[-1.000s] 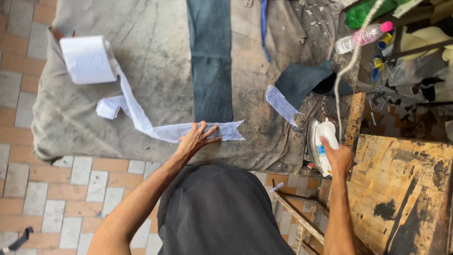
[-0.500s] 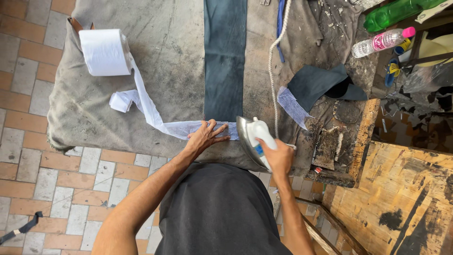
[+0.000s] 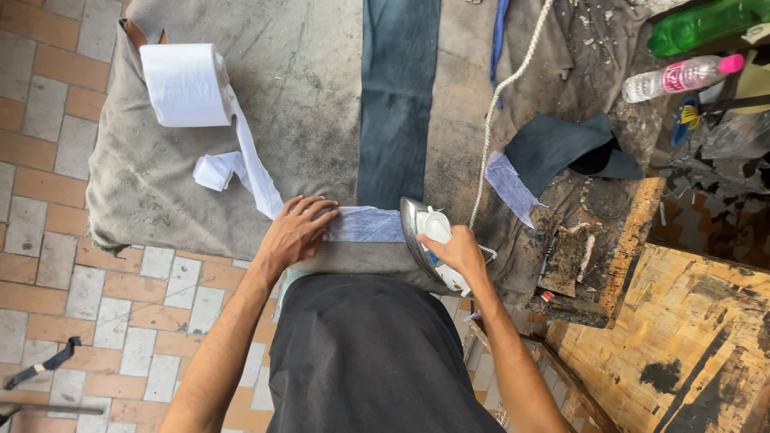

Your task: The person irons dark fabric strips on a padded ironing table, pressing a white strip of interfacing onto each strip with a clothes iron. They align the white strip along the fabric, run the iron over it, then set the finished strip aside and repeat with additional strips.

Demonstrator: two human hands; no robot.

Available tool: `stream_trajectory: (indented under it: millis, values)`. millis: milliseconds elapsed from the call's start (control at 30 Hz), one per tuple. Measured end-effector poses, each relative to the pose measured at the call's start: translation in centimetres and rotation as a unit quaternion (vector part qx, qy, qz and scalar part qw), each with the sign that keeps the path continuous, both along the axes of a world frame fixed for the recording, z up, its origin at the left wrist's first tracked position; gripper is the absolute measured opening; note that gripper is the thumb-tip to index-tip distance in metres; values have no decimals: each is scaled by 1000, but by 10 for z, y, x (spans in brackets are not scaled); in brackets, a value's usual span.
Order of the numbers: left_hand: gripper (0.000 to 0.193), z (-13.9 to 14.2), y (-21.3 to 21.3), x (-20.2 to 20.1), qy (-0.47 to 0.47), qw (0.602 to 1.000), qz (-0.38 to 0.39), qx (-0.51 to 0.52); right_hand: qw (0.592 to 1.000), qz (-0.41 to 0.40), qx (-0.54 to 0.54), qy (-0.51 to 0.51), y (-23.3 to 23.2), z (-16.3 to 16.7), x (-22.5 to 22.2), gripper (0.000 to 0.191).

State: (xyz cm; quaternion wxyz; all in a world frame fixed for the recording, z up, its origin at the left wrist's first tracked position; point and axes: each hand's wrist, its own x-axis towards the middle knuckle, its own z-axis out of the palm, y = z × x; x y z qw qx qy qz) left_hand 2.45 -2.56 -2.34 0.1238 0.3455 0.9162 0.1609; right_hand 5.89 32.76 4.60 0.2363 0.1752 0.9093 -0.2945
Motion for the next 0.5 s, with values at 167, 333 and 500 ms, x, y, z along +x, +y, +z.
stream_trajectory:
  millis: [167, 333, 500]
  values:
    - [81, -8, -4, 4, -5, 998, 39, 47, 997, -23, -41, 68, -7, 4, 4, 44]
    - [85, -22, -3, 6, -8, 998, 59, 13, 994, -19, -12, 108, -18, 14, 0, 39]
    - [79, -36, 0, 13, 29, 994, 110, -11, 988, -9, 9, 152, -25, 14, -2, 35]
